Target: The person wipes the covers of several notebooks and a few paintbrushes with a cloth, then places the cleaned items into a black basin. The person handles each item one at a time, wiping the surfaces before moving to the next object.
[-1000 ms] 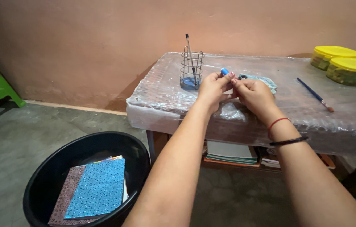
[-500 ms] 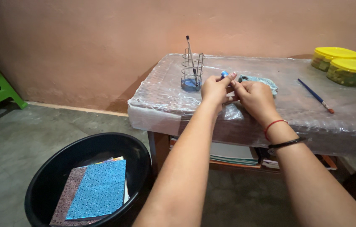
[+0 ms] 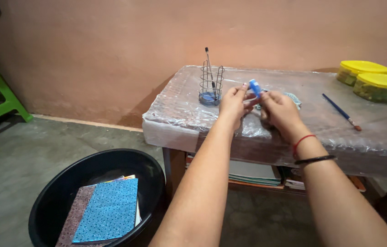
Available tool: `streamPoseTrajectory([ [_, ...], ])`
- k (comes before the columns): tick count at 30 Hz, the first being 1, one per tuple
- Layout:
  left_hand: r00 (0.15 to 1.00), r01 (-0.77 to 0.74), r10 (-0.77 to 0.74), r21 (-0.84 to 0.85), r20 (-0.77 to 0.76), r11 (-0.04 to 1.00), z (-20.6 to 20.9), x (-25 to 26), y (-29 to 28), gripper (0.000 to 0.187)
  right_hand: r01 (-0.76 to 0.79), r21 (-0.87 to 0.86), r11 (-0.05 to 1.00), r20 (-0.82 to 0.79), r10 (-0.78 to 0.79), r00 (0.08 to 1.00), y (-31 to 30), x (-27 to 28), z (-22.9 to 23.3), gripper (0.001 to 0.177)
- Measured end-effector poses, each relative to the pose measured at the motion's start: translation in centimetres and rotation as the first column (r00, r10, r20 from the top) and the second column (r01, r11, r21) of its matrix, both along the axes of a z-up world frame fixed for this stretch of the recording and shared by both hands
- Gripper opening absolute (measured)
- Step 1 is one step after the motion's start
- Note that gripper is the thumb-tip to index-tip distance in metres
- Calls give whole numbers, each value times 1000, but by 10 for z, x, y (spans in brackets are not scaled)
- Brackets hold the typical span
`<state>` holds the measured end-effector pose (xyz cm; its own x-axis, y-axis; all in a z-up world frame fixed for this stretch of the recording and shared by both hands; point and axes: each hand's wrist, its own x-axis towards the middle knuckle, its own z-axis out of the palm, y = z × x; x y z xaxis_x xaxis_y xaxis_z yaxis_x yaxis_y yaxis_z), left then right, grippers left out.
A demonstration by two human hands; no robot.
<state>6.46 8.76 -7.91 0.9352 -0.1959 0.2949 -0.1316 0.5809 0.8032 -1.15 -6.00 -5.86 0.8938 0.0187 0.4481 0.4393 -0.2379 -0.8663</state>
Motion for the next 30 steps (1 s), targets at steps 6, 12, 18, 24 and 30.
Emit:
streamPoseTrajectory([
  [6, 998, -14, 4, 150, 65, 989, -6, 6, -6, 37, -129, 330, 935, -145, 186, 972, -24, 5, 4, 21],
  [12, 974, -191, 134, 337, 184, 922, 0, -17, -8, 34, -244, 484, 840, -127, 344, 930, -28, -9, 11, 23],
  [18, 976, -161, 108, 298, 187, 941, 0, -17, -8, 35, -244, 721, 649, -155, 494, 856, -45, -6, 12, 23],
  [24, 968, -201, 138, 320, 210, 926, -2, -16, -11, 32, -221, 778, 587, -195, 561, 805, -52, -1, 13, 29],
  [30, 952, -266, 182, 373, 245, 889, -3, -16, -13, 29, -135, 700, 702, -357, 506, 785, -42, -6, 27, 27],
])
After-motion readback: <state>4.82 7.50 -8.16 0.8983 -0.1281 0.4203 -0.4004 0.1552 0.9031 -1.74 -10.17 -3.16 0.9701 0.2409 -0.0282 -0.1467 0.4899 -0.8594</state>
